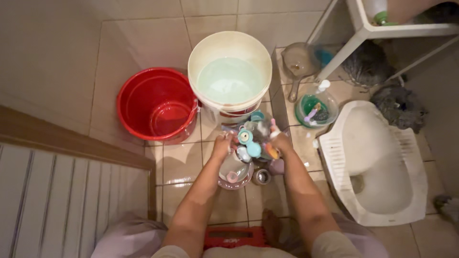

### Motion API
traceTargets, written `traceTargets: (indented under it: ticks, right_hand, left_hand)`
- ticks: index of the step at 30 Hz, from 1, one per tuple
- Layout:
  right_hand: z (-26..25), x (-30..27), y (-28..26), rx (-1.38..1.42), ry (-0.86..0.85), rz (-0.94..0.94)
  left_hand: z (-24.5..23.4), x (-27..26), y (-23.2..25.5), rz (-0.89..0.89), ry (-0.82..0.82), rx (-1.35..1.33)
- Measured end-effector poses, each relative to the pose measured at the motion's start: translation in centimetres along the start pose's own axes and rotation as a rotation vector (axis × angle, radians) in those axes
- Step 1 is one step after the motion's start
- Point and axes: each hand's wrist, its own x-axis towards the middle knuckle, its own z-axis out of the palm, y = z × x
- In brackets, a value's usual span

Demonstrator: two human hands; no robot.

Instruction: The person washes various baby bottles, caps, and small containers by hand using a sponge and soapy water in a red bucket. They rinse the items with water from a white bucket using a ladle and place the cleaned items into the red bucket.

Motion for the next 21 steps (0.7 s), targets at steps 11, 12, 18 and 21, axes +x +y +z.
traceTargets:
  ticks: [11,12,18,21]
  right_hand:
    - [1.1,0.9,-0.3,-0.319,0.162,0.147]
    - [0.9,1.3,-0.9,-0.358,0.202,0.100]
    - [0.1,6.2,-6.2,-0.820,0.149,-0.115]
    - [1.8,10.1,-5.2,-1.150,0.071,-0.224]
  left_hand:
    - [-9.2,-3.0,-2.1,-0.187,0.293,0.074]
    - [-9.3,-3.2,-2.5,-0.189,0.286,0.056]
    - [-10.7,-2.4,-4.1,-0.175,0.253,0.013]
    - [-11.5,-1.6,-4.6,-0.201,0.271,0.004]
